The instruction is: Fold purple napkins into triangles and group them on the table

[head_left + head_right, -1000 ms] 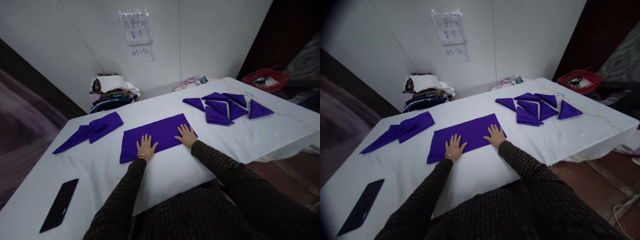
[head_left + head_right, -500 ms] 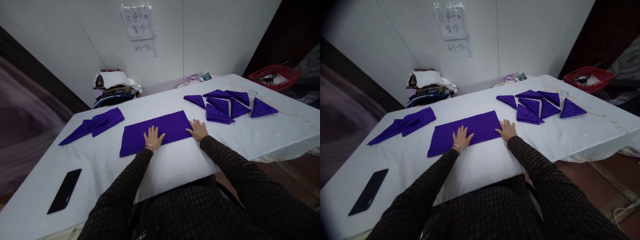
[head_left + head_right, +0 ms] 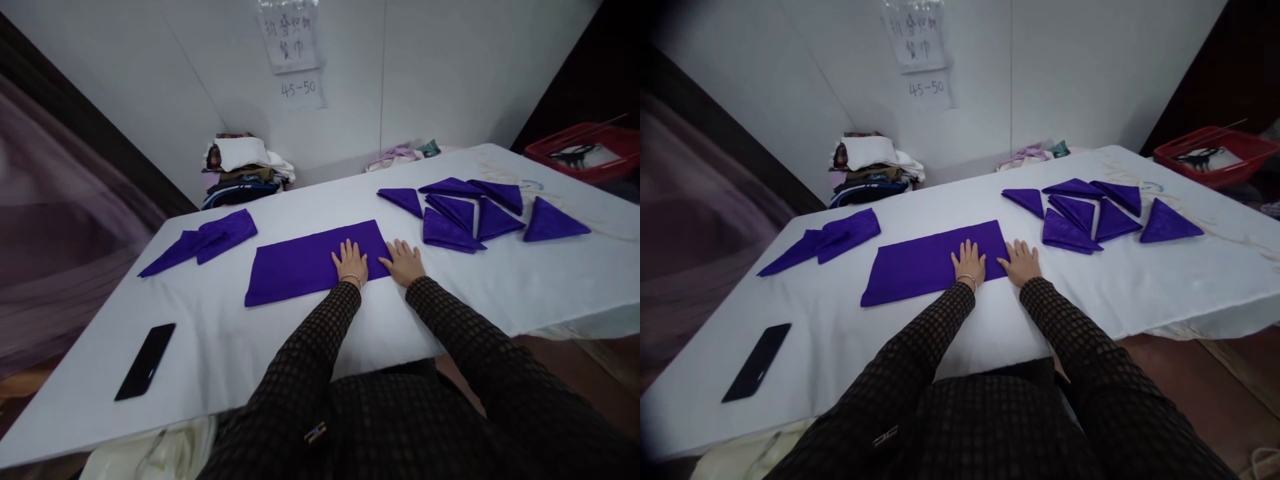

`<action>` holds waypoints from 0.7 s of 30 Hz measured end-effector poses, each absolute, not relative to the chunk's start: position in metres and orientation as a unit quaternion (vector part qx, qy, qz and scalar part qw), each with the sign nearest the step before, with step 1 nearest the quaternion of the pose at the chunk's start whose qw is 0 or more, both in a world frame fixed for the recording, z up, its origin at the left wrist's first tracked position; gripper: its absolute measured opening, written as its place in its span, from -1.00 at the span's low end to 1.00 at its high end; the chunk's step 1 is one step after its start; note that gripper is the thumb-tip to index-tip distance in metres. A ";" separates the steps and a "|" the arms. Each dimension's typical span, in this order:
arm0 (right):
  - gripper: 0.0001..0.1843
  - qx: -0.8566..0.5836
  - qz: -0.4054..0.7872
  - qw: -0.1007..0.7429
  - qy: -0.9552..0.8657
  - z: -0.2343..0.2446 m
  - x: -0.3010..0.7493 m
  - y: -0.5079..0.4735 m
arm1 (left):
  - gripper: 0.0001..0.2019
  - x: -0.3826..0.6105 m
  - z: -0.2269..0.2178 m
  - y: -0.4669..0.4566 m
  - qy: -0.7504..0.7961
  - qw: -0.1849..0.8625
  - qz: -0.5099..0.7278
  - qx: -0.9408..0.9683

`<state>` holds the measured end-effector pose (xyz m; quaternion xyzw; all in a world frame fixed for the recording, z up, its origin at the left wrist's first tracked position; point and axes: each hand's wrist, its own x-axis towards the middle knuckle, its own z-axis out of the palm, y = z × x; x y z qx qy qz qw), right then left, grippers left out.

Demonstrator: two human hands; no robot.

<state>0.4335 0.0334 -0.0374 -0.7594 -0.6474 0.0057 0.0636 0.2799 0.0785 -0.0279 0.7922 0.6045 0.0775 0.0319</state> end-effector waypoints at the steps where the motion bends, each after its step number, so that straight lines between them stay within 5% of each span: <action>1: -0.27 -0.759 0.008 0.065 -0.648 -0.037 0.433 0.033 | -0.43 0.268 -0.028 0.080 0.615 0.025 0.073 0.784; 21: -0.24 -0.747 0.001 0.061 -0.662 -0.044 0.441 0.028 | -0.40 0.001 -0.016 0.079 0.833 0.013 0.035 0.553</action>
